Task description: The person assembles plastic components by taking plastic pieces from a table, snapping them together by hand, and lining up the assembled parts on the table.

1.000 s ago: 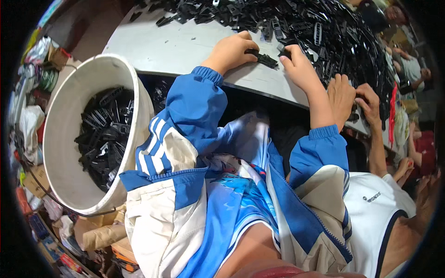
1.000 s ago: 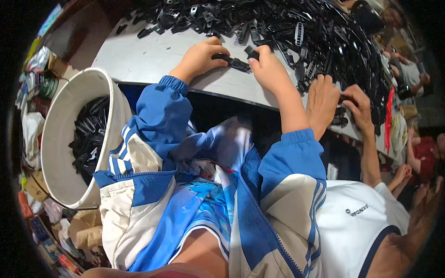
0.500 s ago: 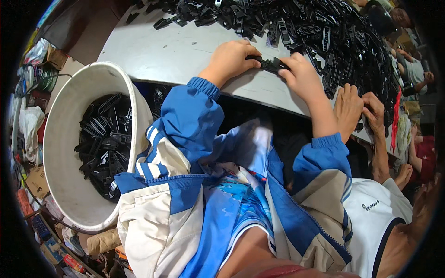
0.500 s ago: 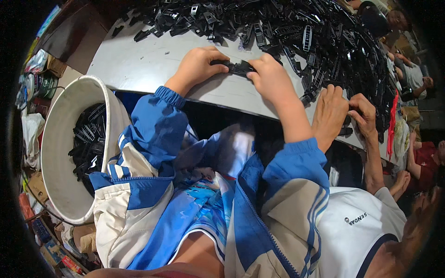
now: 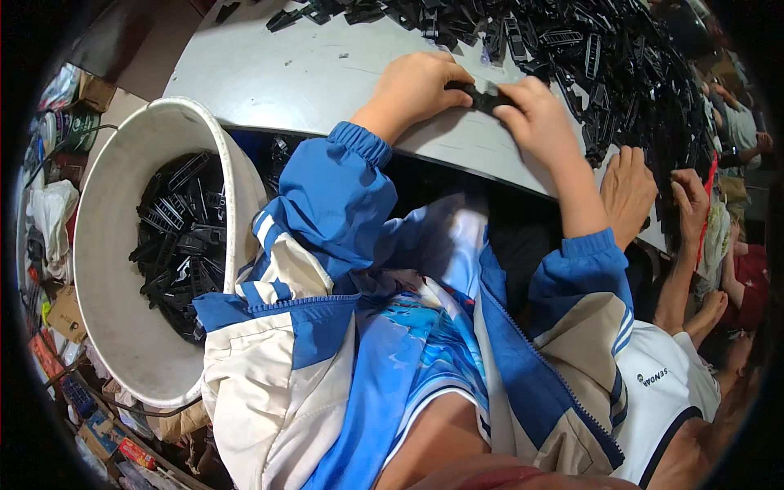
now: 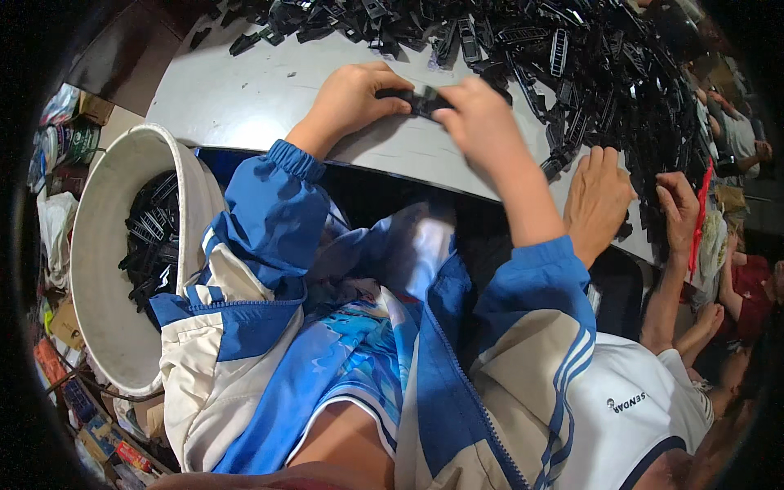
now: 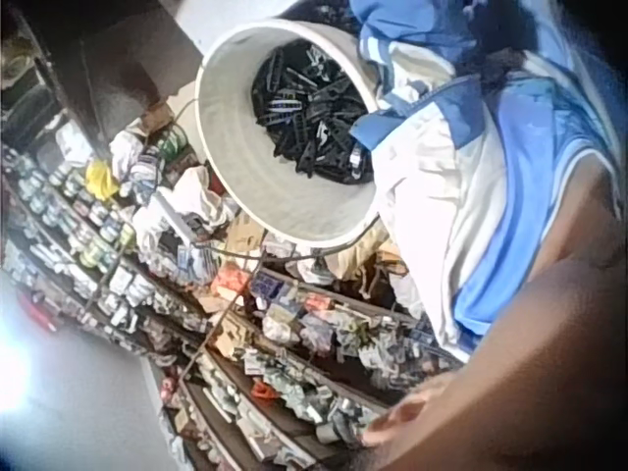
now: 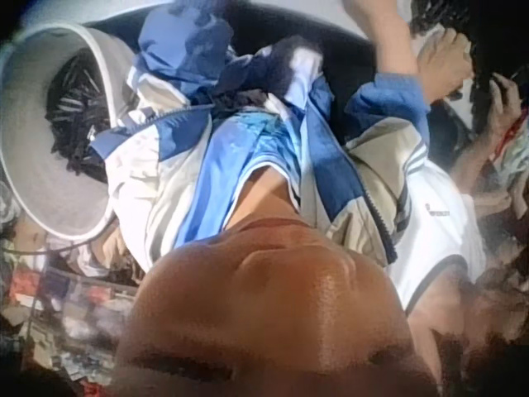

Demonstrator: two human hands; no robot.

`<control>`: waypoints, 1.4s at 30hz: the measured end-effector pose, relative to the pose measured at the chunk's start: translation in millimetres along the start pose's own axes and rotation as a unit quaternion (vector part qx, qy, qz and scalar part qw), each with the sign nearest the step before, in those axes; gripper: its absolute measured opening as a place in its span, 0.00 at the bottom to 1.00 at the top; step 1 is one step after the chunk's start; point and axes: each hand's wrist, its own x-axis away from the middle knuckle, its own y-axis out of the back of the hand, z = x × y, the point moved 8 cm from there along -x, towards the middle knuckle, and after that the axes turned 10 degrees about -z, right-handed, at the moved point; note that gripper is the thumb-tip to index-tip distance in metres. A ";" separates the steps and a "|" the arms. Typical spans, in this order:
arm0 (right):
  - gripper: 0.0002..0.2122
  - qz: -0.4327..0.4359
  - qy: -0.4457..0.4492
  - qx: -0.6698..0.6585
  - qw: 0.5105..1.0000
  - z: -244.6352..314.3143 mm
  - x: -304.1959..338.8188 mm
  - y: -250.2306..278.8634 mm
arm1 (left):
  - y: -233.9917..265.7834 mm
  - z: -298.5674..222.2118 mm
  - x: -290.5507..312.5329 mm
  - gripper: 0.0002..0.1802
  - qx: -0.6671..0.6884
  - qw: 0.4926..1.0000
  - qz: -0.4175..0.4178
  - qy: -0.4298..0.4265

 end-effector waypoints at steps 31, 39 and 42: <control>0.10 -0.039 -0.044 -0.088 0.994 -14.0 14.7 12.0 | -5.9 -1.3 2.1 0.11 -0.029 0.999 0.020 0.038; 0.10 0.035 0.028 0.065 0.997 -1.9 5.5 4.5 | -4.9 -2.2 2.6 0.11 -0.022 1.000 0.001 0.012; 0.10 0.062 0.034 0.040 0.997 -3.5 0.0 3.5 | -5.7 -2.8 3.2 0.11 -0.024 1.000 -0.009 0.004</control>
